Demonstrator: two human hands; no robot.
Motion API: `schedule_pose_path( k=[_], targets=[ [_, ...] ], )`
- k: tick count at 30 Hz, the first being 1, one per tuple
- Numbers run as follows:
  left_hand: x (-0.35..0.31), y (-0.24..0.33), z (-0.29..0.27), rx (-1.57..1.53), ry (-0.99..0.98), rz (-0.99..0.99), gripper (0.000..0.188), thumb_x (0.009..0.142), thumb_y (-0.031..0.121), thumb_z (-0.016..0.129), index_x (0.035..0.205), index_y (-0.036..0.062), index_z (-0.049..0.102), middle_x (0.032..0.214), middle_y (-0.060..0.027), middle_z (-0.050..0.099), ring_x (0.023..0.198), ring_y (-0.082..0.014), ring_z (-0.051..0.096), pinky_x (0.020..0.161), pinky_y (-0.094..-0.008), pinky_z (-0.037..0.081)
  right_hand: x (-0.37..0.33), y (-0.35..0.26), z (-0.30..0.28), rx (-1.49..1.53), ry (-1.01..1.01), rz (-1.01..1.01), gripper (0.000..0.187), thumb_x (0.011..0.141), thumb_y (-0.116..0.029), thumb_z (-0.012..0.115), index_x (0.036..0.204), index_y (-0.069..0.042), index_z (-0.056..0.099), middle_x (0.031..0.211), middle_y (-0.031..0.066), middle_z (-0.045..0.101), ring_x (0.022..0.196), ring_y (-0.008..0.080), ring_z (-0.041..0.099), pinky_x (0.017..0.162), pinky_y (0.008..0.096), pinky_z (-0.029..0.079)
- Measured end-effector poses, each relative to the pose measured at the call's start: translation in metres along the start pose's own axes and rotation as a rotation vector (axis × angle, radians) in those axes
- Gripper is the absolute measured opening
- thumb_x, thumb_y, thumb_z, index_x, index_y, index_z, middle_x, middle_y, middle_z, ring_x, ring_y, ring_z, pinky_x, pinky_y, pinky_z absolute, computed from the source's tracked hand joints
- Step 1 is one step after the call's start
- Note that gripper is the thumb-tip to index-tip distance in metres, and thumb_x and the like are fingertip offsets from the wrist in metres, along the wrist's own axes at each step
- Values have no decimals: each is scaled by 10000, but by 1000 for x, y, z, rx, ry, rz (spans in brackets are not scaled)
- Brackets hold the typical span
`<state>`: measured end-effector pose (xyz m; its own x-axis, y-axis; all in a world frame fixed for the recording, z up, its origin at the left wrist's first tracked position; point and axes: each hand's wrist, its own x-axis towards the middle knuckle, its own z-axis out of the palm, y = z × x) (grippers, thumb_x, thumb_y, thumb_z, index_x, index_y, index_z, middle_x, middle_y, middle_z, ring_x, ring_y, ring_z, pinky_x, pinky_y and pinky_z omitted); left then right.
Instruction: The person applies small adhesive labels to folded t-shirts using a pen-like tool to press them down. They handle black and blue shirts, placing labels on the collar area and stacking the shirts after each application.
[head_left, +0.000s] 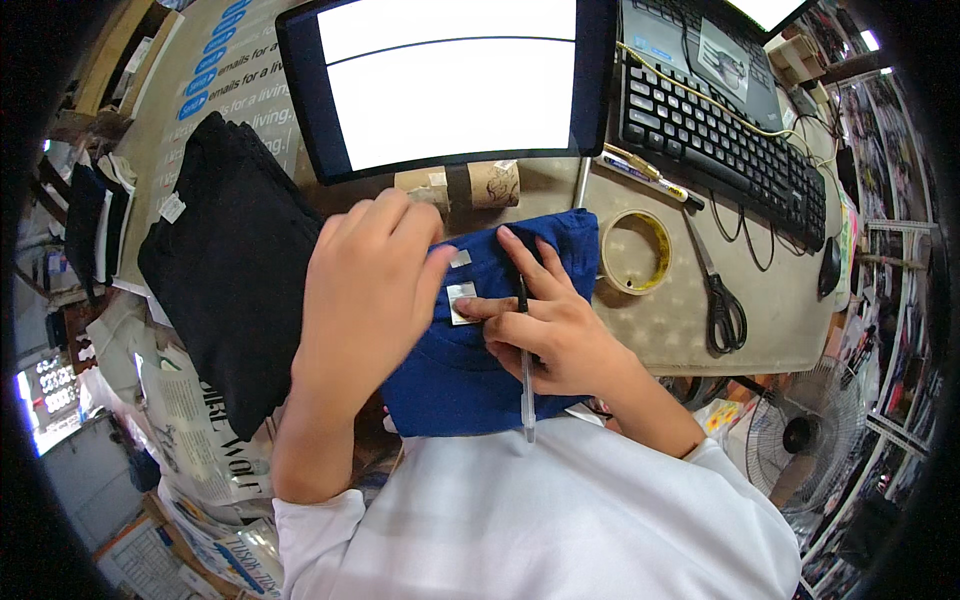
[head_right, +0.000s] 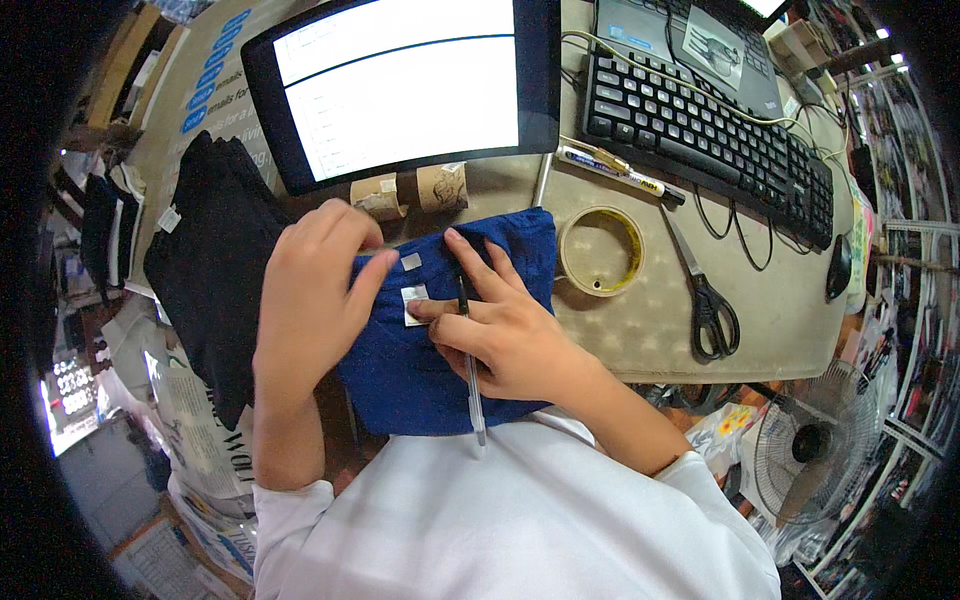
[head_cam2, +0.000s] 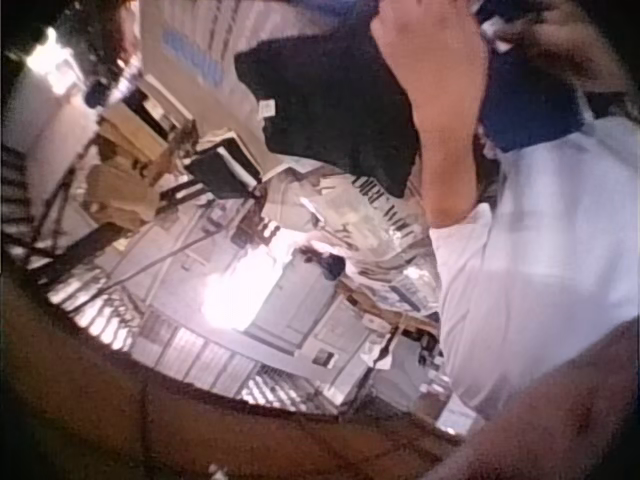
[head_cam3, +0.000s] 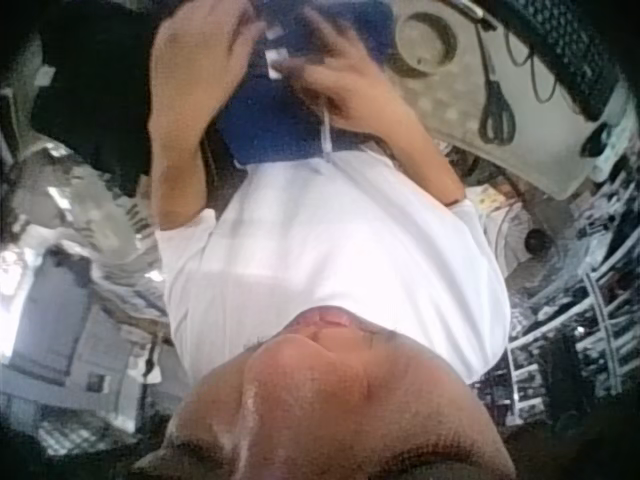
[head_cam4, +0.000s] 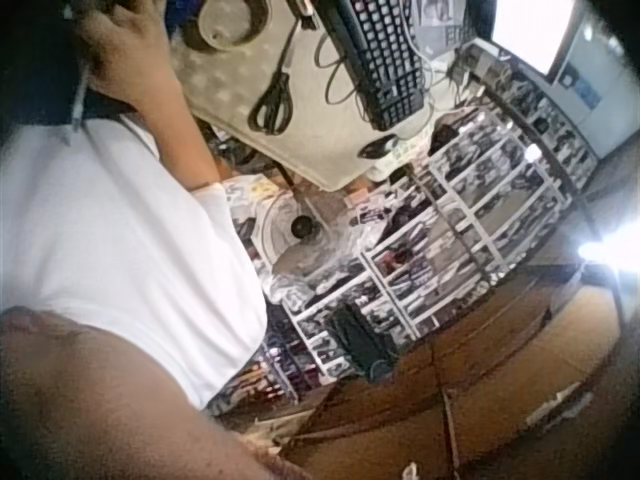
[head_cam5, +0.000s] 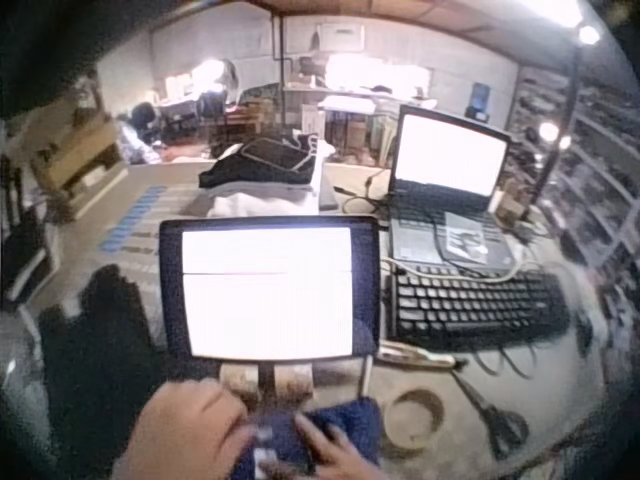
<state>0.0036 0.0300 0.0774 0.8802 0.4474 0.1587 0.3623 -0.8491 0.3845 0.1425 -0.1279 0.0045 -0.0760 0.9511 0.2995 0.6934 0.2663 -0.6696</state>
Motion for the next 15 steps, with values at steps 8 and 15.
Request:
schedule_pose_path(
  k=[8, 15],
  targets=[
    [-29, 76, -62, -1134, 367, 385, 117, 813, 153, 698, 828, 57, 632, 735, -72, 639, 602, -174, 561, 586, -332, 426, 2, -2, 3, 1, 11, 17, 212, 756, -51, 736, 862, -117, 565, 1226, -17, 686, 1411, 514, 317, 1062, 716, 279],
    [-46, 84, -47, -1520, 212, 367, 150, 812, 142, 659, 904, 26, 635, 827, -81, 628, 738, -186, 586, 710, -332, 446, 6, -5, 3, 6, 18, 12, 230, 748, -46, 740, 867, -117, 555, 1220, -21, 686, 1399, 502, 348, 1046, 706, 304]
  ],
)
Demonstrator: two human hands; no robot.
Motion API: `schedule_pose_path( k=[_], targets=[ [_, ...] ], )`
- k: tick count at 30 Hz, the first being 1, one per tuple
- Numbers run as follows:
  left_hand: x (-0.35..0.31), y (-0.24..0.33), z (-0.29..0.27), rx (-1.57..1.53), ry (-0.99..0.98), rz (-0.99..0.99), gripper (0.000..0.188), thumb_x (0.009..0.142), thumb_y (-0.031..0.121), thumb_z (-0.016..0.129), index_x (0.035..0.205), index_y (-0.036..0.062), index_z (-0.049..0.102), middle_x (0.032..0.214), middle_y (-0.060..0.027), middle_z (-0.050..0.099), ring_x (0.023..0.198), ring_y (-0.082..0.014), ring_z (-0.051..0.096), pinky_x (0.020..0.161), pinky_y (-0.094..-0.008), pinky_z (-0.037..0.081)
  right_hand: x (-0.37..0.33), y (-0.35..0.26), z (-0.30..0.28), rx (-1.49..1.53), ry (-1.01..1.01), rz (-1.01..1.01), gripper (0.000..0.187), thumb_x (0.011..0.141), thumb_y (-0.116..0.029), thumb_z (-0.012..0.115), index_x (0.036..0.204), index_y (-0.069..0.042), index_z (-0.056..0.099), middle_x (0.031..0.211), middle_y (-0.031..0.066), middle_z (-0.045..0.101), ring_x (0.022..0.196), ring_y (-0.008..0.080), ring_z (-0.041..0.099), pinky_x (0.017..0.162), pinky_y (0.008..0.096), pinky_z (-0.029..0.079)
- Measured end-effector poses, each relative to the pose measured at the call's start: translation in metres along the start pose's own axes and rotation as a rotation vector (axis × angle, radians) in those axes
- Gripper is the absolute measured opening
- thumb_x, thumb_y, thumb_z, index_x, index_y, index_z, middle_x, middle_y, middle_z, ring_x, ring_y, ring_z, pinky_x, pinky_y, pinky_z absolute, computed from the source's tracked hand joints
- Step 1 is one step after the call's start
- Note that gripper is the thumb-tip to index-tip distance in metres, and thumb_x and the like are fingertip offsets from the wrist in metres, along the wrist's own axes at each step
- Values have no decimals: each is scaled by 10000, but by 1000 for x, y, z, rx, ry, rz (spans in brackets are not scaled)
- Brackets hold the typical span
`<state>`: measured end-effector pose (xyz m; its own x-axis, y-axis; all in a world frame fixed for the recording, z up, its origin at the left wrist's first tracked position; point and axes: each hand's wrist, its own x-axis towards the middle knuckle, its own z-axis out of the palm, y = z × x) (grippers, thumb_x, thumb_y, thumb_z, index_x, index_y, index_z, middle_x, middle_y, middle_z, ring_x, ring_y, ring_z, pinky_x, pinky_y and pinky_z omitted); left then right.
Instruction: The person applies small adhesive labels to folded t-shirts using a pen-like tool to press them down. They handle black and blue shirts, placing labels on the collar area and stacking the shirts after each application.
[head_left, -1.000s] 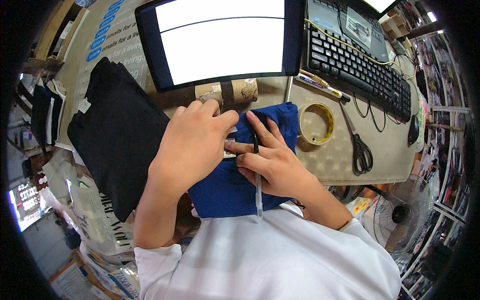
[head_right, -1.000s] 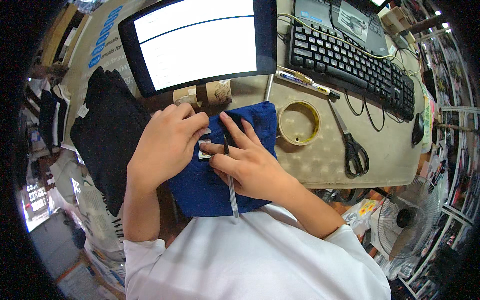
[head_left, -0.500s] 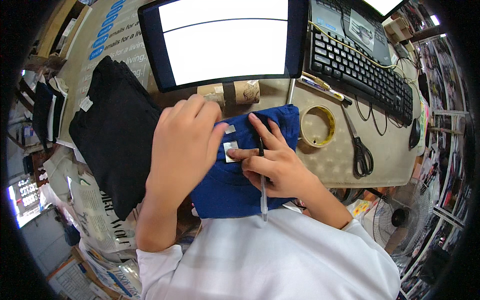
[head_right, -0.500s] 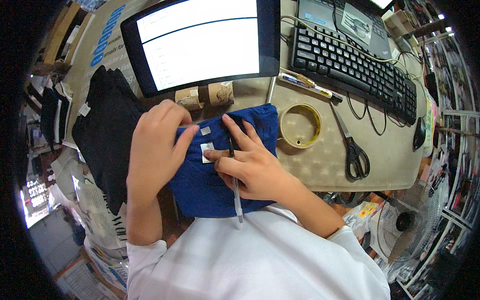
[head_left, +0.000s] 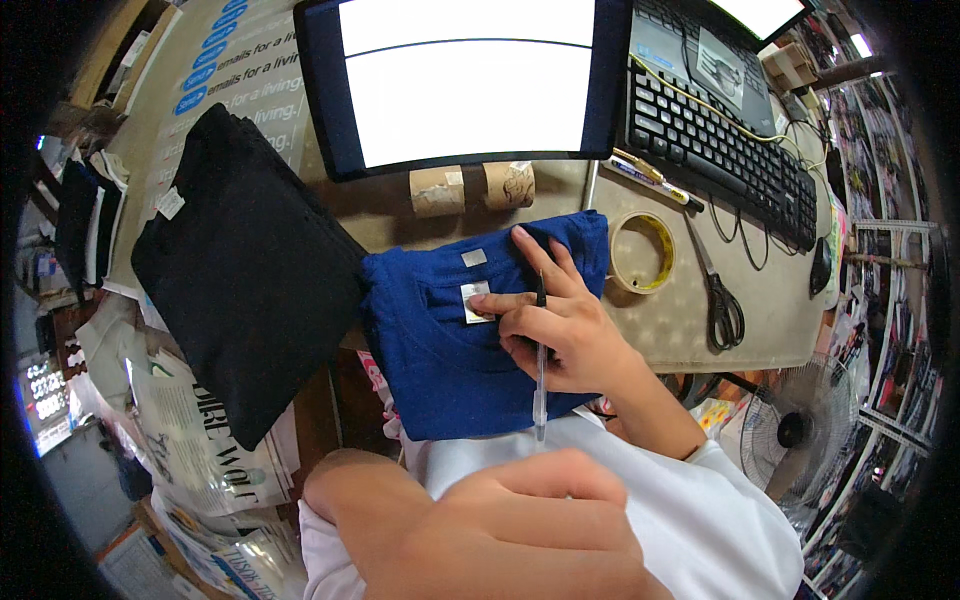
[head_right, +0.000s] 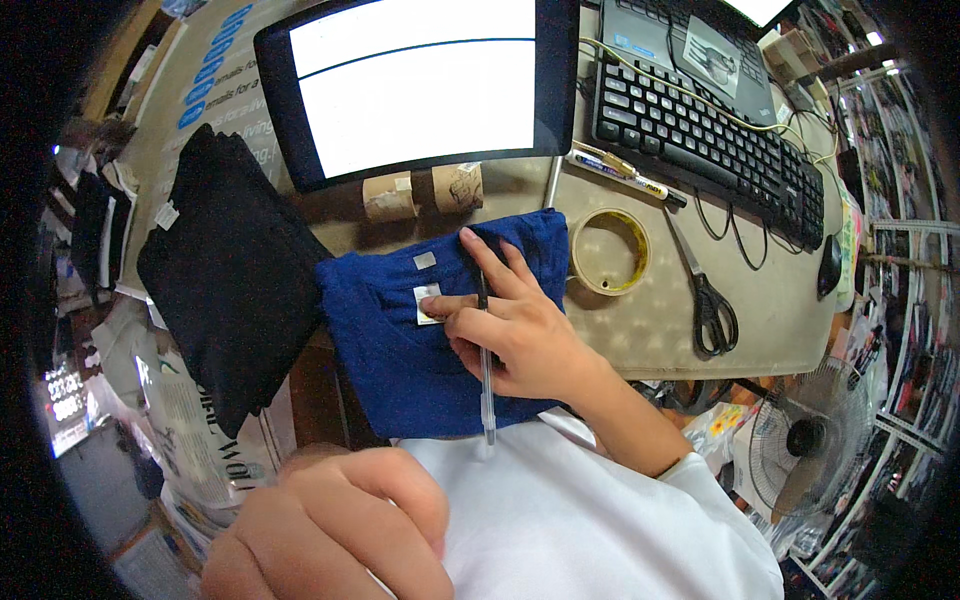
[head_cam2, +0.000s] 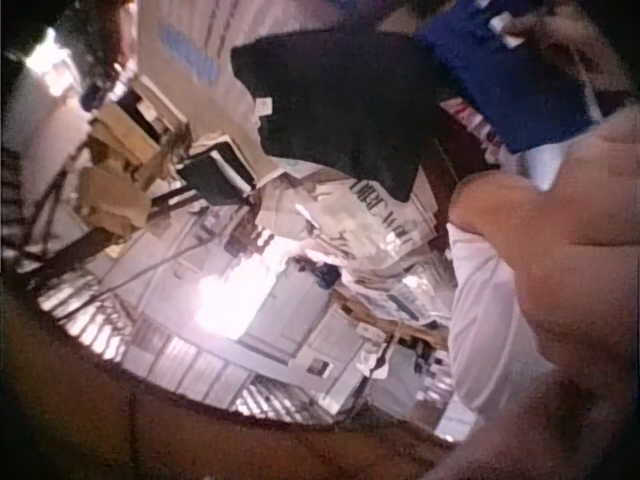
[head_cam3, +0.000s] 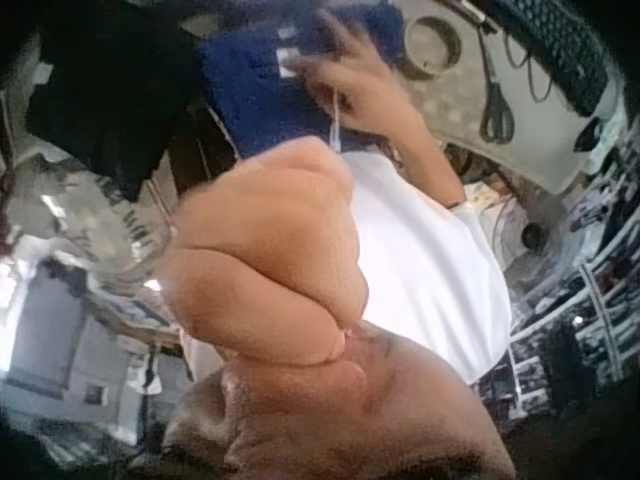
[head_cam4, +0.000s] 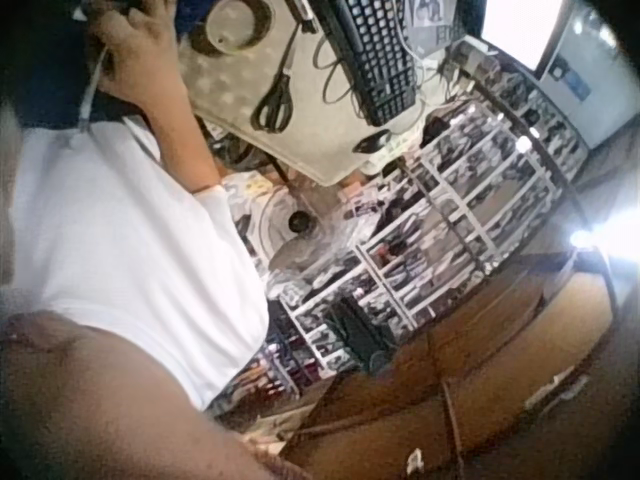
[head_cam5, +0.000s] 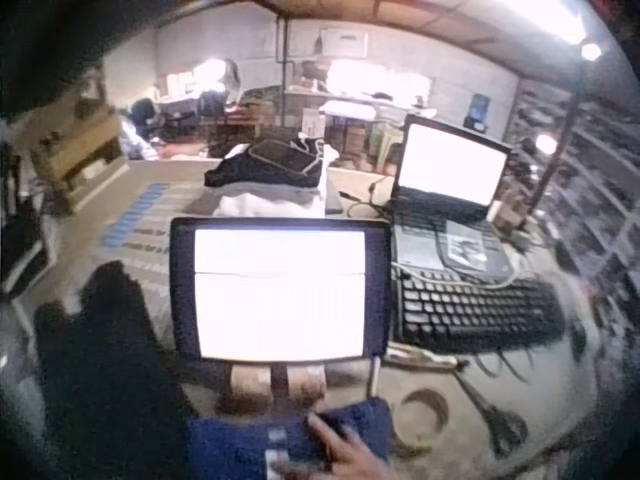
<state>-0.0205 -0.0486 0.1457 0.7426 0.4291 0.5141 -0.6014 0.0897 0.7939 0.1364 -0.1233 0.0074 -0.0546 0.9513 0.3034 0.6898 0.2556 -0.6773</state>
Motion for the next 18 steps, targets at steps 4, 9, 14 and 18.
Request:
schedule_pose_path(
  k=[4, 9, 14, 18],
  targets=[
    [17, 0, 46, -114, 479, 118, 199, 846, 182, 671, 718, 81, 557, 626, -65, 583, 481, -148, 437, 512, -318, 324, -2, 1, 0, -6, 18, 18, 235, 743, -40, 743, 868, -113, 558, 1204, -22, 693, 1399, 489, 358, 1056, 705, 297],
    [18, 2, 38, -205, 449, 119, 208, 849, 185, 668, 703, 89, 557, 610, -52, 576, 474, -156, 439, 503, -330, 321, -2, 0, 0, 27, 31, 22, 234, 737, -28, 739, 864, -111, 562, 1192, -18, 700, 1401, 482, 360, 1072, 701, 284],
    [12, -4, 42, -182, 494, 124, 179, 844, 172, 685, 722, 92, 582, 628, -45, 600, 474, -151, 441, 491, -320, 307, -2, -1, 0, 16, 27, 32, 227, 728, -34, 740, 852, -108, 565, 1193, -13, 701, 1398, 484, 363, 1083, 692, 277],
    [14, -14, 21, -172, 218, 233, 136, 836, 159, 696, 766, 87, 604, 673, -62, 624, 514, -160, 474, 509, -323, 334, -3, 0, 0, 21, 37, 19, 222, 720, -39, 742, 841, -104, 568, 1197, -11, 699, 1397, 490, 362, 1081, 697, 275]
  ],
)
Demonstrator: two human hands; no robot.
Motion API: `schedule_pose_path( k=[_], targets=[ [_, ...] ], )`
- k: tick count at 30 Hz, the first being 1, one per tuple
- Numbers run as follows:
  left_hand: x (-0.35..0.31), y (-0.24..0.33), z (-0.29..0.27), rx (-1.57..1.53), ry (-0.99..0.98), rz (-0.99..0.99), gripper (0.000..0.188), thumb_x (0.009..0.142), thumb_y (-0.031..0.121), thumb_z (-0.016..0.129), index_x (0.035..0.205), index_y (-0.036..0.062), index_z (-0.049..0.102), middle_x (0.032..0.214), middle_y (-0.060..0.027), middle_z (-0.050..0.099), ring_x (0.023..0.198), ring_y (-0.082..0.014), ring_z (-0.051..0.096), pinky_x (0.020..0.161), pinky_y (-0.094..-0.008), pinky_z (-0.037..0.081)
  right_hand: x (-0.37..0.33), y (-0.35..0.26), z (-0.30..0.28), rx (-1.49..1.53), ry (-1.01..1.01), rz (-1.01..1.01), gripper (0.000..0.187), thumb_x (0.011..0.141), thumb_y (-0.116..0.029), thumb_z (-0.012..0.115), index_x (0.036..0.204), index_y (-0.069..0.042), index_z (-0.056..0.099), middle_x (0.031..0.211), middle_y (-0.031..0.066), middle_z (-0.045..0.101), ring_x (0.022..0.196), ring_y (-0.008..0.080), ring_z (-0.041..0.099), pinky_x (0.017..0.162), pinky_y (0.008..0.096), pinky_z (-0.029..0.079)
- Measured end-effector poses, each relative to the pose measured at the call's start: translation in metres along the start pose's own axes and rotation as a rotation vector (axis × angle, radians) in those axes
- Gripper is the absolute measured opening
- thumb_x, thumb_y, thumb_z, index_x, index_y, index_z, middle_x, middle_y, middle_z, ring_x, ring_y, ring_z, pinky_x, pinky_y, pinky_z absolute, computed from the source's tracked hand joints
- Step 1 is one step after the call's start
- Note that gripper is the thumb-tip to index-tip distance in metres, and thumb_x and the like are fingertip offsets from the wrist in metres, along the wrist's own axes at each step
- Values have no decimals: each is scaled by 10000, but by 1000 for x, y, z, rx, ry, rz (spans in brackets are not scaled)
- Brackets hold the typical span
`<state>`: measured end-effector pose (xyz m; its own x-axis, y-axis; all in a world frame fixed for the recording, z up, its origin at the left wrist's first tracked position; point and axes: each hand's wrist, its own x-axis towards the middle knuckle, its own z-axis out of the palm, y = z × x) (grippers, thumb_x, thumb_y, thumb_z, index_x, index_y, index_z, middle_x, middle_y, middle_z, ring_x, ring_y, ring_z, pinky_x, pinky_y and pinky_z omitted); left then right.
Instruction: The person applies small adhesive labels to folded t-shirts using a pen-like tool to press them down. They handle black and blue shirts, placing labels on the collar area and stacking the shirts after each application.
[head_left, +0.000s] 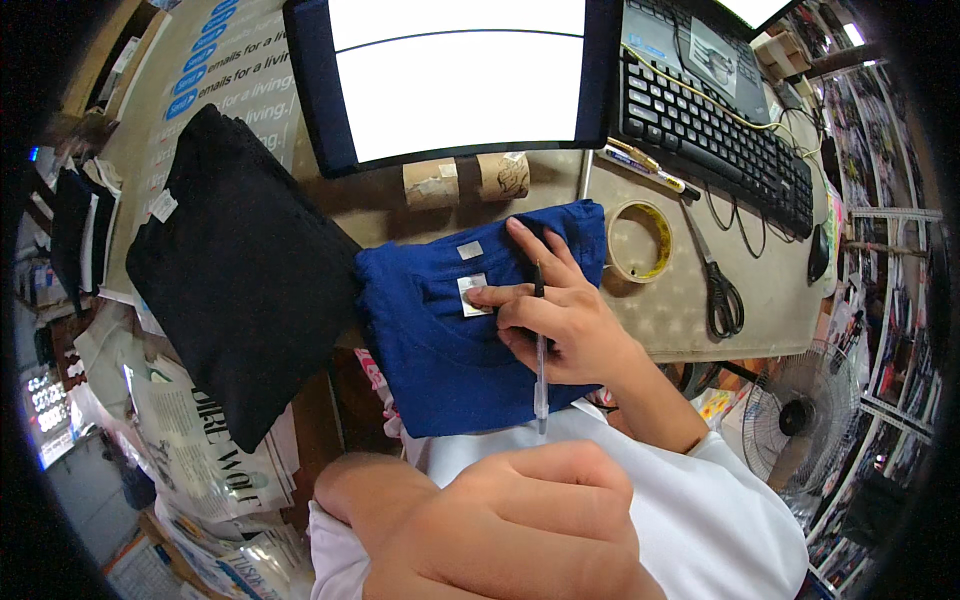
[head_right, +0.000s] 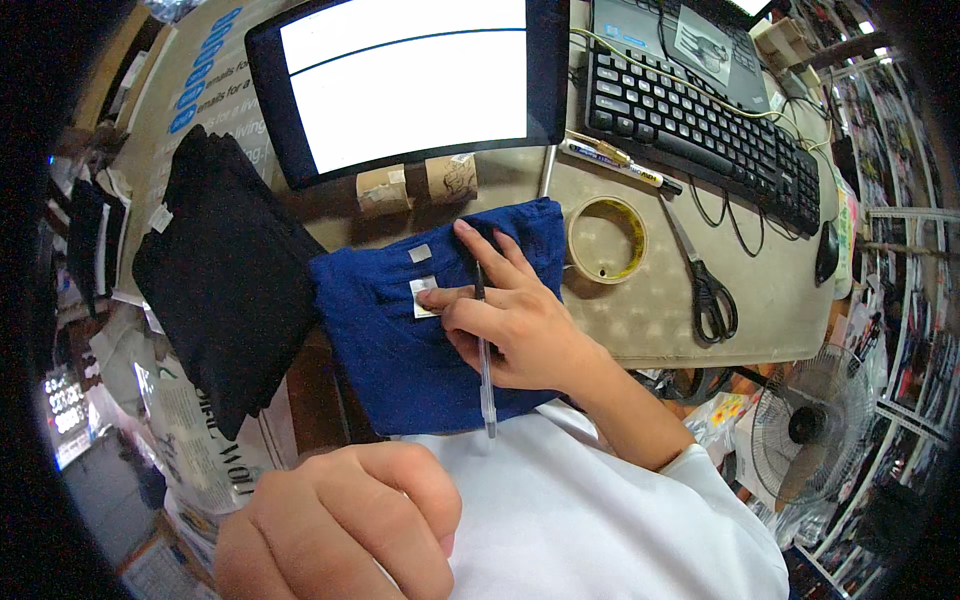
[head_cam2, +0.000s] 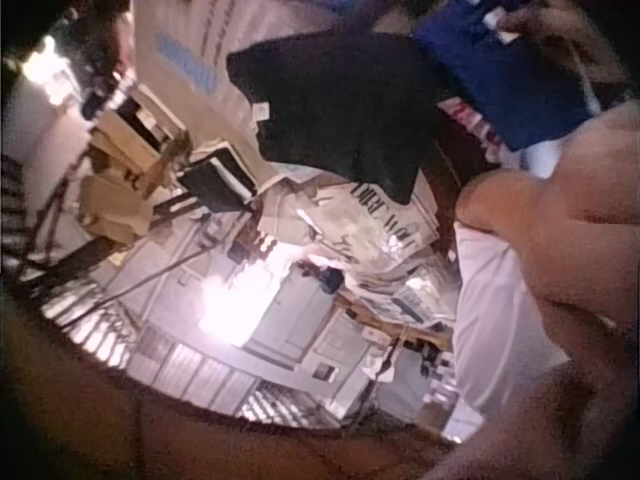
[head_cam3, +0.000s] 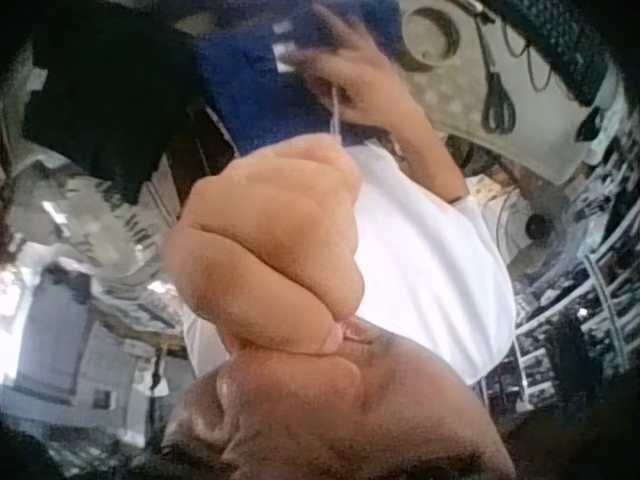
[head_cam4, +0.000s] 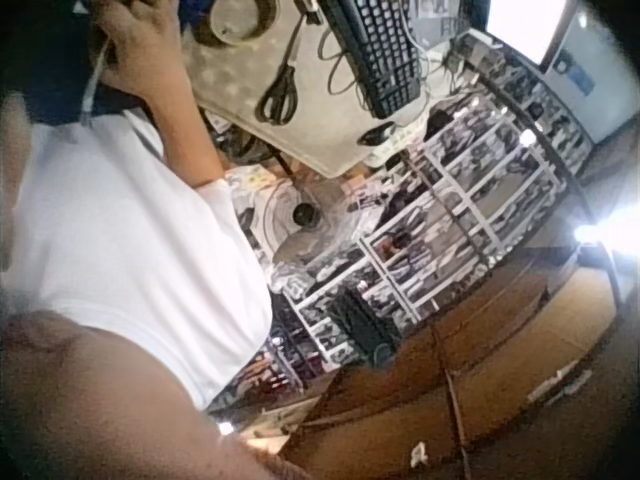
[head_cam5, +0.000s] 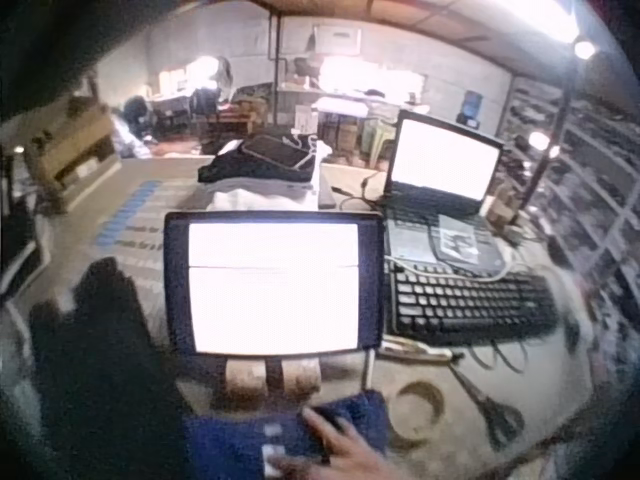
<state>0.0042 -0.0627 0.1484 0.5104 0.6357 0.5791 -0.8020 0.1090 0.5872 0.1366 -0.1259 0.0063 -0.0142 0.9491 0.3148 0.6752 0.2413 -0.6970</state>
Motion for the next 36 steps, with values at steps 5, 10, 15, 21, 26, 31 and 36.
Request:
schedule_pose_path(
  k=[5, 10, 15, 21, 26, 31, 36],
  targets=[
    [3, 0, -42, 347, -173, -187, 67, 848, 88, 626, 873, 31, 651, 813, -121, 674, 663, -214, 612, 621, -325, 469, 2, -1, -1, 21, -20, -9, 219, 724, -31, 740, 845, -98, 570, 1200, -4, 696, 1391, 501, 361, 1079, 700, 278],
    [8, -13, -91, 1091, -161, -542, 168, 900, 32, 511, 1006, -12, 634, 948, -137, 660, 826, -212, 639, 758, -279, 483, -2, 3, -3, 48, -3, 3, 221, 729, -28, 738, 863, -97, 577, 1201, 1, 693, 1385, 501, 372, 1072, 697, 298],
    [-11, -40, -117, 1745, -437, -478, 227, 912, 124, 571, 1092, 5, 641, 1093, -164, 661, 1046, -346, 618, 918, -452, 470, 0, 0, -6, 70, -18, -27, 215, 718, -16, 728, 840, -94, 571, 1179, 12, 703, 1381, 493, 383, 1082, 688, 292],
    [-13, -42, -118, 1753, -517, -654, 258, 912, 219, 616, 1067, 16, 649, 998, -138, 636, 972, -322, 613, 854, -440, 468, -12, 7, -12, 191, 194, -7, 190, 718, 14, 698, 832, -66, 569, 1163, 95, 707, 1344, 464, 454, 1098, 600, 344],
    [-28, -48, -111, 1750, -449, -609, 224, 906, 225, 629, 1000, 21, 630, 931, -140, 606, 903, -337, 592, 809, -453, 446, -23, 17, -23, 178, 564, 300, 125, 842, -17, 654, 927, -30, 563, 1166, 211, 678, 1282, 445, 518, 1071, 518, 400],
    [-42, -48, -110, 1702, -357, -518, 221, 910, 219, 620, 1005, 20, 611, 936, -151, 620, 895, -344, 592, 802, -450, 431, -11, 23, -45, -139, 313, 344, 165, 886, -104, 679, 958, -13, 562, 1121, 203, 684, 1242, 437, 544, 1050, 484, 418],
    [-49, -43, -115, 1617, -318, -531, 218, 905, 217, 628, 1010, 26, 622, 916, -150, 642, 875, -343, 600, 790, -436, 430, -9, 32, -55, -261, 280, 366, 171, 908, -146, 670, 954, -7, 582, 1050, 164, 702, 1229, 421, 562, 1020, 470, 439]
  ],
)
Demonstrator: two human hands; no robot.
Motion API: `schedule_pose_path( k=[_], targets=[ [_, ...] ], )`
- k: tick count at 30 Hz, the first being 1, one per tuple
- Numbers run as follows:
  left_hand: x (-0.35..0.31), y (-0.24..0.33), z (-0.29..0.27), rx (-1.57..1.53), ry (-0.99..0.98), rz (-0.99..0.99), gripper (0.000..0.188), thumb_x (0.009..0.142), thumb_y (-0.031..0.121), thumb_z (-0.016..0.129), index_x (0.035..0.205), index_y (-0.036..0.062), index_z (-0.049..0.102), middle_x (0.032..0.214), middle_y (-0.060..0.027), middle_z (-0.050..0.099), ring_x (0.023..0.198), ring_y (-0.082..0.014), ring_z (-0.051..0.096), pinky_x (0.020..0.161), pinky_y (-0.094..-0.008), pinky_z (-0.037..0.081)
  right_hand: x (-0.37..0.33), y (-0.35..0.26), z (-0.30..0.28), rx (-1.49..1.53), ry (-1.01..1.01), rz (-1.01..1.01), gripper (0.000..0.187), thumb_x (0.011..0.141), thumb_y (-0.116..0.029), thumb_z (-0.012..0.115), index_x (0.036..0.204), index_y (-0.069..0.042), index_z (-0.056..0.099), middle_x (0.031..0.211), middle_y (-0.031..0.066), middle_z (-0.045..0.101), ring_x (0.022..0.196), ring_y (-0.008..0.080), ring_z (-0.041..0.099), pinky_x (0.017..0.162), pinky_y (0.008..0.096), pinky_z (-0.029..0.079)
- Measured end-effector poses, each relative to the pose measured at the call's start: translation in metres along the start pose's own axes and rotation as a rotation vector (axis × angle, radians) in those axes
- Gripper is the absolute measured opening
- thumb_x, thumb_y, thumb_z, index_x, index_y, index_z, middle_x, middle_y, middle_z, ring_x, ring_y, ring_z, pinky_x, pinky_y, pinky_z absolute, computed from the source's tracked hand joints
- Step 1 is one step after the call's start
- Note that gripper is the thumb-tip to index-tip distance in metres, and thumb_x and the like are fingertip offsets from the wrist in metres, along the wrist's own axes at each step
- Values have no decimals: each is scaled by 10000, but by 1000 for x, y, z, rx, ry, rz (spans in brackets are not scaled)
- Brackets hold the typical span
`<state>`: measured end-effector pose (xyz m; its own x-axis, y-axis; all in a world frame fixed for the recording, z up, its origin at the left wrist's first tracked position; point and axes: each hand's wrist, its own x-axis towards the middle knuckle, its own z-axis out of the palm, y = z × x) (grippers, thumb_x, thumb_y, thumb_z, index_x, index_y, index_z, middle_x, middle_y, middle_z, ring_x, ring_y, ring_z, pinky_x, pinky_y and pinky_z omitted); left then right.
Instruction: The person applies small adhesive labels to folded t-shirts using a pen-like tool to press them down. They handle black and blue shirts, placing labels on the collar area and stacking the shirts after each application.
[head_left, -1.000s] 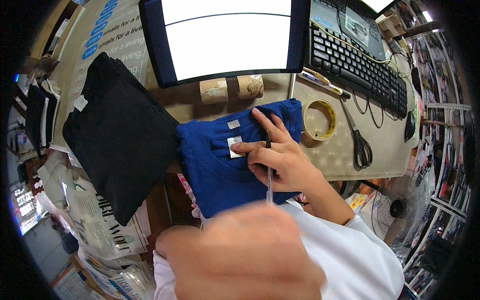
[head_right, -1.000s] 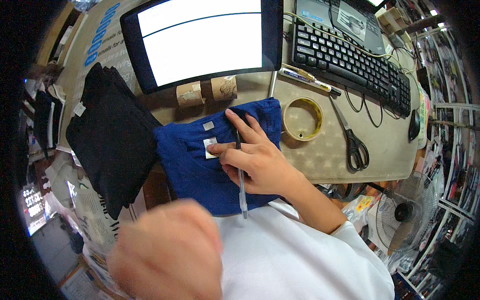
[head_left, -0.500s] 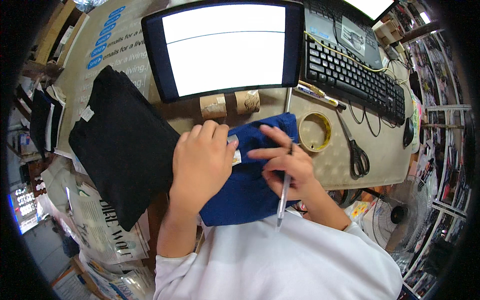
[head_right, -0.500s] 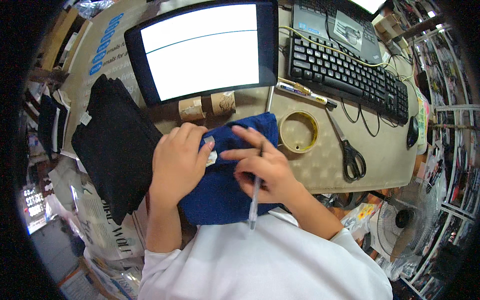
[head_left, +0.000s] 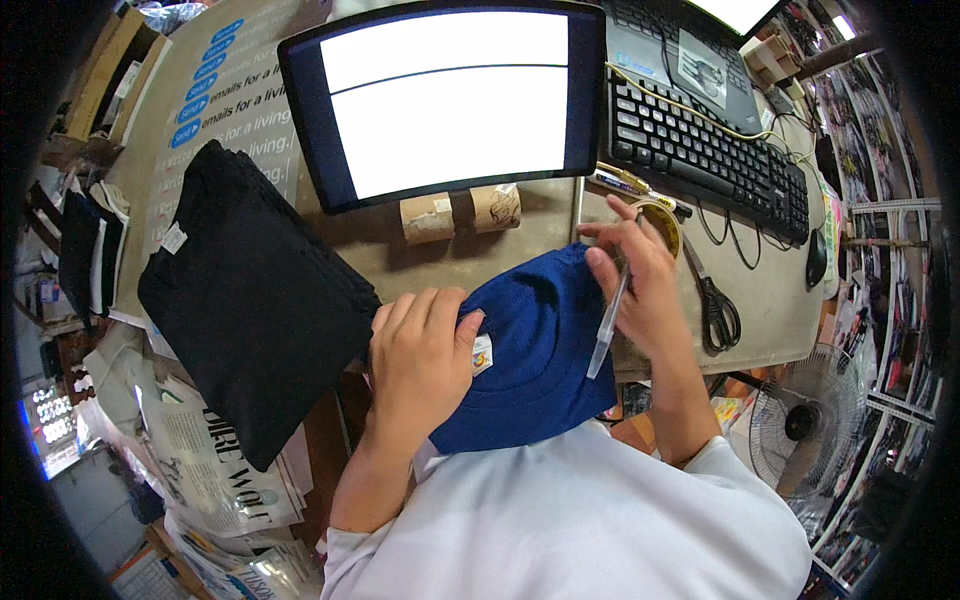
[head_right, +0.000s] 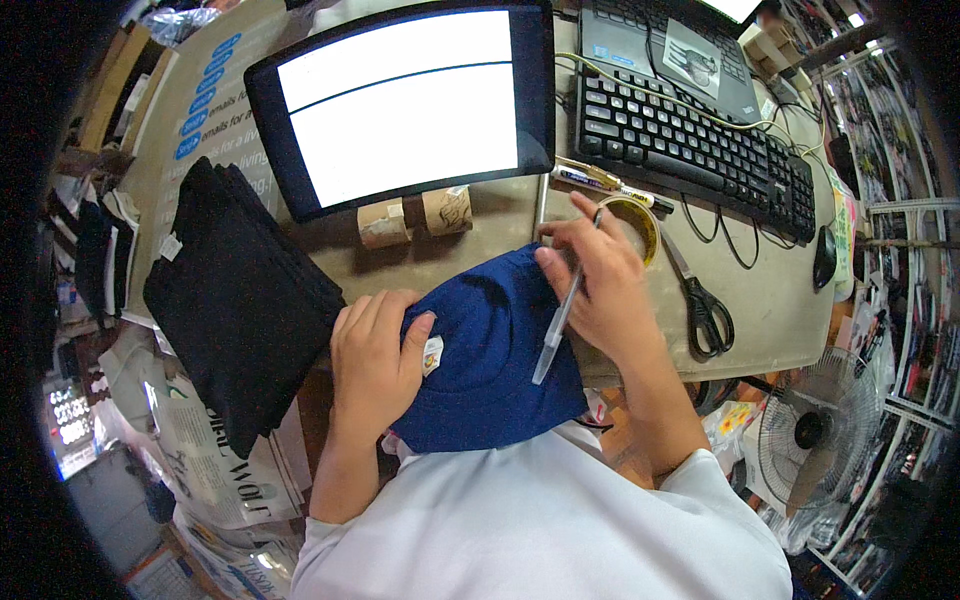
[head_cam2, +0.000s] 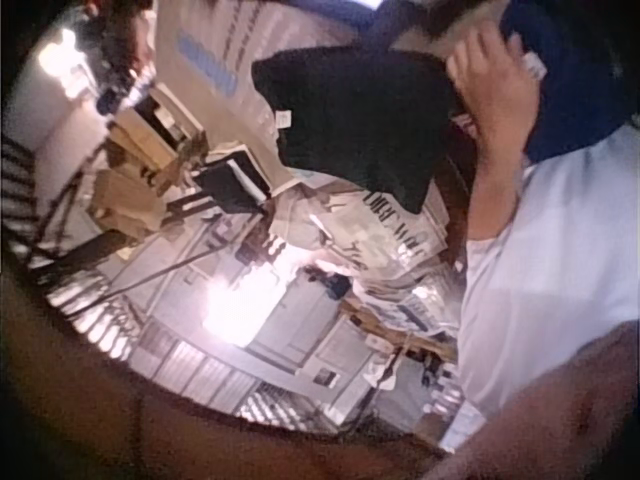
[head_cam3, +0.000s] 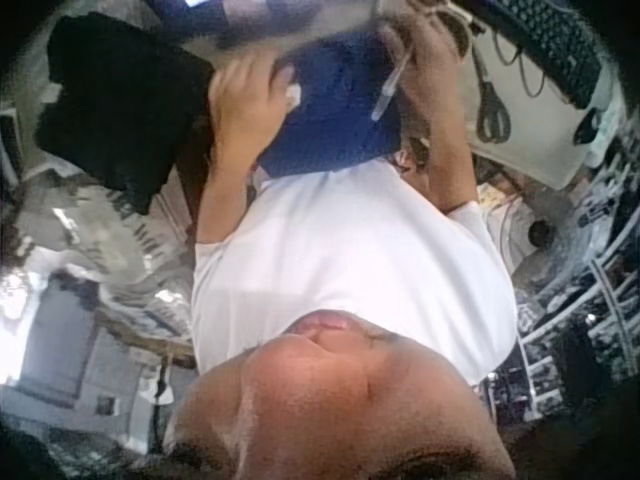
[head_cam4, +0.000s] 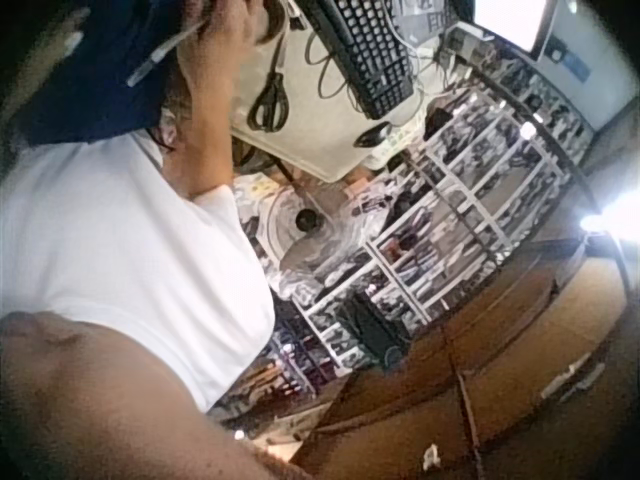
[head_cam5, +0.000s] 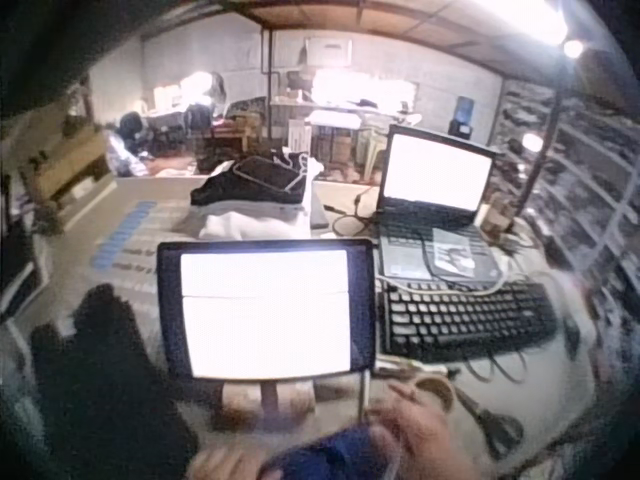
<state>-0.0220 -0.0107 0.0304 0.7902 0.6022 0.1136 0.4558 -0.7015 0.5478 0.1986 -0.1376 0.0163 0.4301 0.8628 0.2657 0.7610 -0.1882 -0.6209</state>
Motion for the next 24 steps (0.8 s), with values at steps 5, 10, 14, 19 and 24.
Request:
schedule_pose_path(
  k=[5, 10, 14, 19, 24],
  targets=[
    [-3, -4, 5, -140, 68, 2, 184, 863, 186, 679, 968, 39, 647, 889, -145, 662, 837, -349, 620, 760, -430, 445, -7, -8, -7, 215, 117, 37, 210, 957, -191, 624, 1020, 7, 600, 1027, 171, 700, 1212, 372, 587, 990, 427, 464],
    [9, 12, 21, -231, 51, 76, 196, 793, 141, 727, 950, 52, 649, 877, -142, 670, 818, -353, 635, 744, -442, 465, -23, -61, 16, 797, 66, -111, 553, 1037, -479, 393, 1054, 32, 604, 982, 170, 688, 988, 303, 658, 889, 385, 500],
    [12, 12, 14, -319, -34, 64, 216, 767, 106, 728, 953, 52, 632, 871, -163, 662, 836, -383, 628, 755, -459, 467, -19, -64, 35, 945, -51, 37, 576, 1061, -459, 330, 1071, 27, 639, 915, 132, 673, 781, 188, 628, 712, 311, 504],
    [13, 7, 14, -284, -88, -10, 199, 792, 118, 714, 924, 39, 588, 850, -170, 640, 840, -389, 625, 751, -475, 457, -22, -54, 53, 1154, 85, 301, 256, 1047, -208, 482, 1111, 14, 591, 1019, 110, 639, 903, 149, 626, 773, 289, 538],
    [15, 4, 16, -293, -99, 20, 183, 828, 137, 692, 903, 30, 563, 838, -170, 629, 827, -395, 624, 743, -478, 451, -15, -52, 53, 1124, 94, 259, 160, 957, -54, 632, 1091, 9, 570, 1097, 110, 628, 989, 172, 636, 838, 291, 549]
  ],
)
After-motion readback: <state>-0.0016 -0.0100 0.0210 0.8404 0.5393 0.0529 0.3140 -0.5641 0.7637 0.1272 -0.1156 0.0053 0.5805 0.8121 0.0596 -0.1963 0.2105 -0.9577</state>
